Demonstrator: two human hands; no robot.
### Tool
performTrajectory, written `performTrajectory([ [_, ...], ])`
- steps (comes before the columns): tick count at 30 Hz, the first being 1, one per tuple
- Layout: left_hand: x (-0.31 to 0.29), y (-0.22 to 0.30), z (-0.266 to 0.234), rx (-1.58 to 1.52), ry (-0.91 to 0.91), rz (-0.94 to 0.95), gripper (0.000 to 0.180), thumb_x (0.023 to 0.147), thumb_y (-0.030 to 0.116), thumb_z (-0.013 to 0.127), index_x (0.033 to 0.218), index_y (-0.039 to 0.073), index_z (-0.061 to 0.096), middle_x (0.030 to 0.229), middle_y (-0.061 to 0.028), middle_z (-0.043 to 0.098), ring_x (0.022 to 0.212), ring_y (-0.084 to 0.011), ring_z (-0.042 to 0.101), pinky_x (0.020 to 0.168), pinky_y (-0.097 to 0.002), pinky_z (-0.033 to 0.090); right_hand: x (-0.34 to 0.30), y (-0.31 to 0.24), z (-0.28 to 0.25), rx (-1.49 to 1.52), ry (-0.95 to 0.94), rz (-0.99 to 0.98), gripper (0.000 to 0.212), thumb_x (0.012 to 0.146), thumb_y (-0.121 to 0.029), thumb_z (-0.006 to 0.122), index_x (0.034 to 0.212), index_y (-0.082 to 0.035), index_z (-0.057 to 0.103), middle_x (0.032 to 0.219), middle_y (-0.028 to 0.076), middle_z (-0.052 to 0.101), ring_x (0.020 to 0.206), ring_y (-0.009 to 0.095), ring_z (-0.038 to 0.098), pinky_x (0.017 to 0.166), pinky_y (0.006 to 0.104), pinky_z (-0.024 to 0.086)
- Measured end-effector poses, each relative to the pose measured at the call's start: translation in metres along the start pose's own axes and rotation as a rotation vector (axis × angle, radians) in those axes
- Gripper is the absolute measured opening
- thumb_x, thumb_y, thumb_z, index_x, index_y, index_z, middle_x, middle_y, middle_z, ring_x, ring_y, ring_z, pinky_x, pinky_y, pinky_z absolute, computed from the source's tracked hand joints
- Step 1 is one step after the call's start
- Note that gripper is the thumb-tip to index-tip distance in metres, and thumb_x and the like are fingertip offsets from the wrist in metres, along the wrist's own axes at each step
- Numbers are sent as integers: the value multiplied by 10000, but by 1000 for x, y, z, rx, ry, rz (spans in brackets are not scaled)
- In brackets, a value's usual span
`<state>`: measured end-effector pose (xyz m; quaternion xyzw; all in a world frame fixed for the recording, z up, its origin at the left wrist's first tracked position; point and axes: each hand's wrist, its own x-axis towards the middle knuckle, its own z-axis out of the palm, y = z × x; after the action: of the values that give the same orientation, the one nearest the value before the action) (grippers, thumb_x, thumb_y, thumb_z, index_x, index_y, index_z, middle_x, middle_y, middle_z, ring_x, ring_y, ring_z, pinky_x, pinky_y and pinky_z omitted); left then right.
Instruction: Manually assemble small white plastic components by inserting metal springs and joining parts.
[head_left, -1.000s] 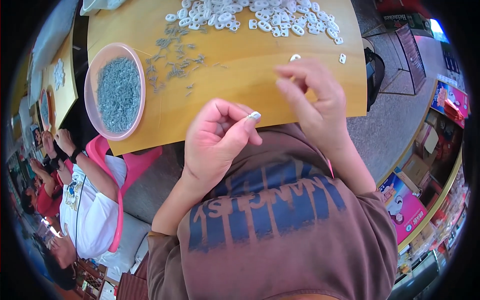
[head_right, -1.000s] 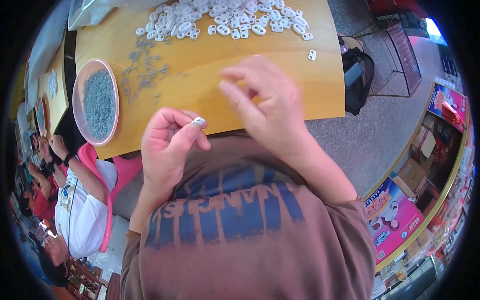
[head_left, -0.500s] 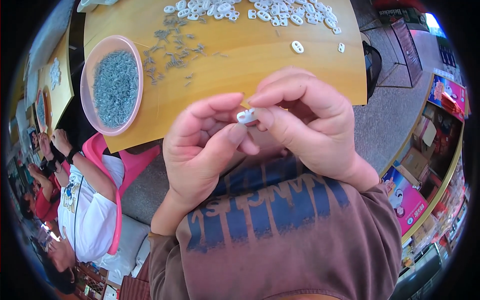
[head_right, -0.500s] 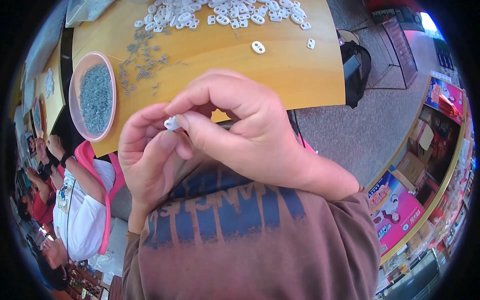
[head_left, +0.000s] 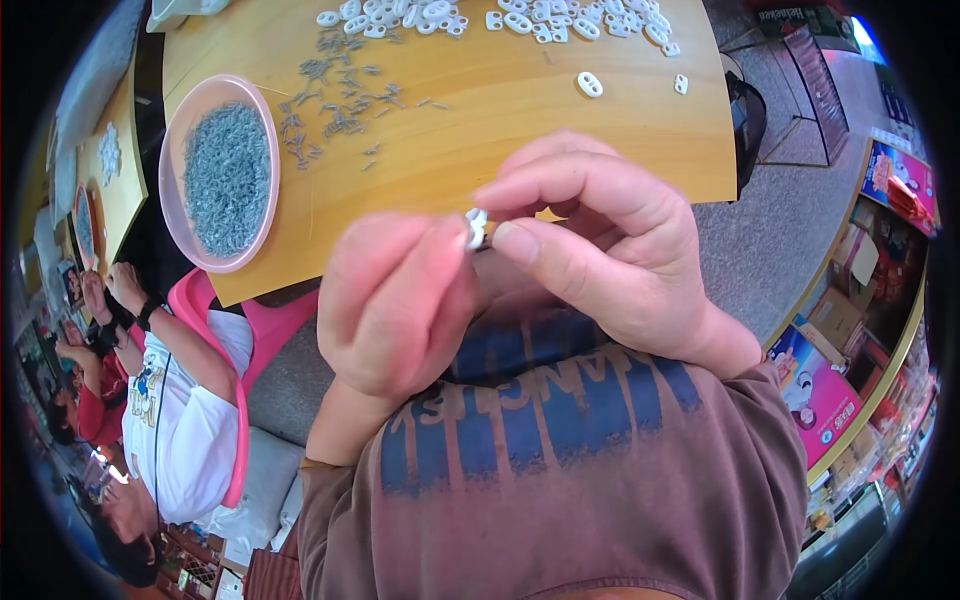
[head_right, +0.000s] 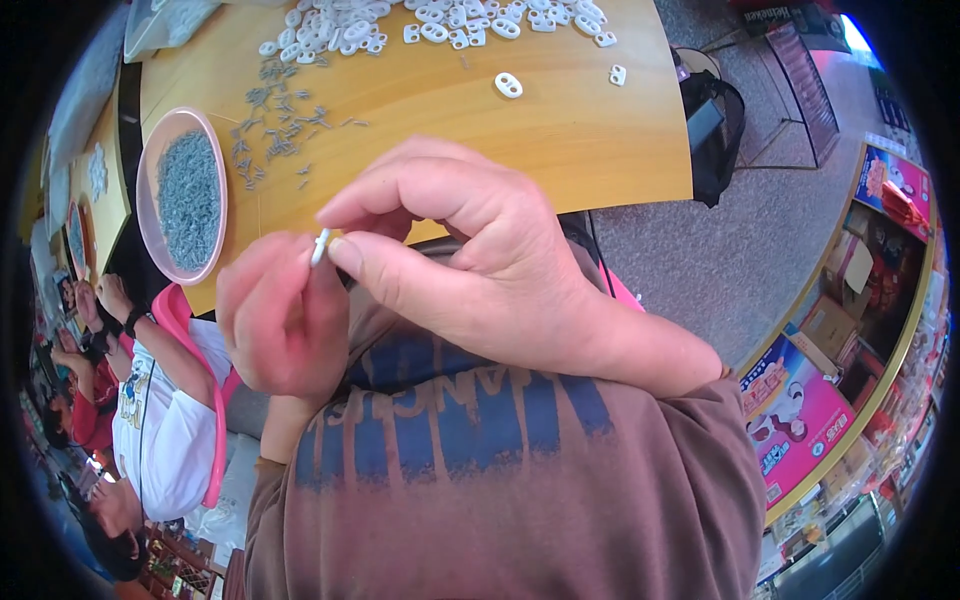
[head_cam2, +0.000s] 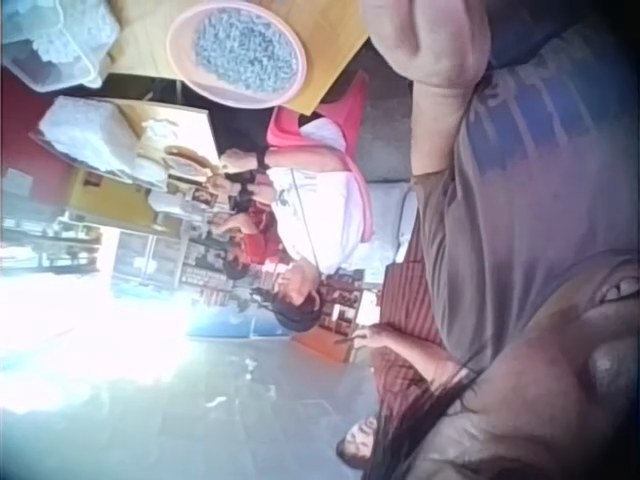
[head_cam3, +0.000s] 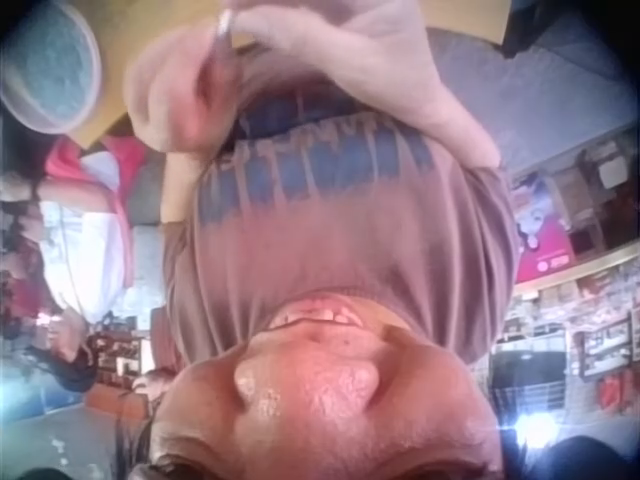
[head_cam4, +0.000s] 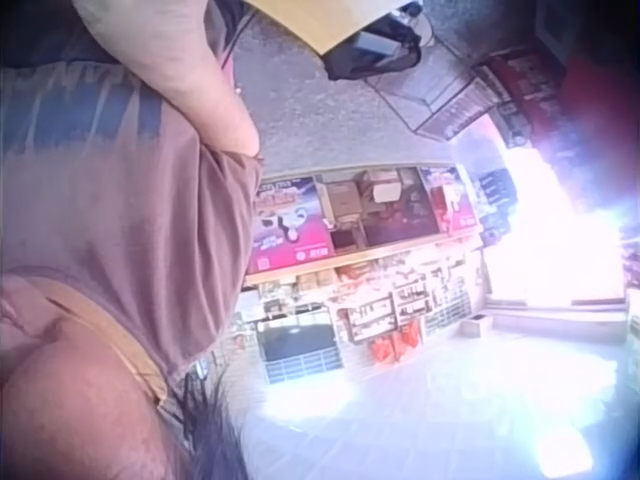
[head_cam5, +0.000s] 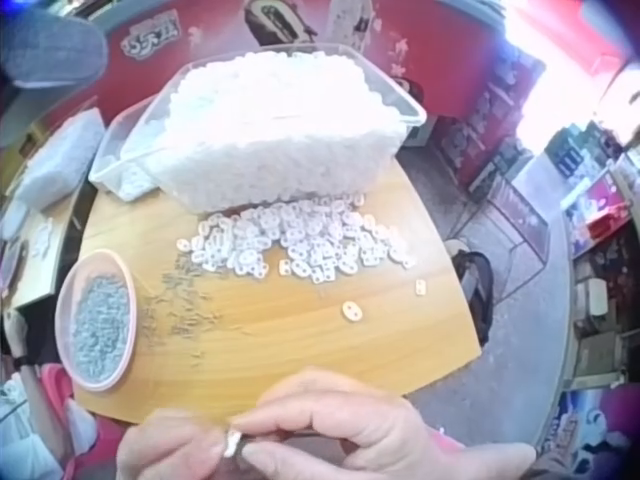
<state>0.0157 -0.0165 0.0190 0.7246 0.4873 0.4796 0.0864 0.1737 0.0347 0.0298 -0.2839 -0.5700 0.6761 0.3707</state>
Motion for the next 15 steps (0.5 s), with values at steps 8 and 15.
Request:
performTrajectory([
  [8,-1,0,5,42,34,121,345,615,-129,608,947,-50,564,847,-129,550,633,-205,545,510,-266,430,1,-7,0,354,41,271,145,773,61,555,916,39,569,908,91,553,817,129,552,723,225,446],
  [15,-11,13,2,-966,71,-828,184,823,-10,505,1004,-36,505,898,-91,571,718,-89,547,631,-196,467,4,4,2,454,49,315,149,772,48,571,918,26,549,868,73,564,789,111,562,707,217,460],
])
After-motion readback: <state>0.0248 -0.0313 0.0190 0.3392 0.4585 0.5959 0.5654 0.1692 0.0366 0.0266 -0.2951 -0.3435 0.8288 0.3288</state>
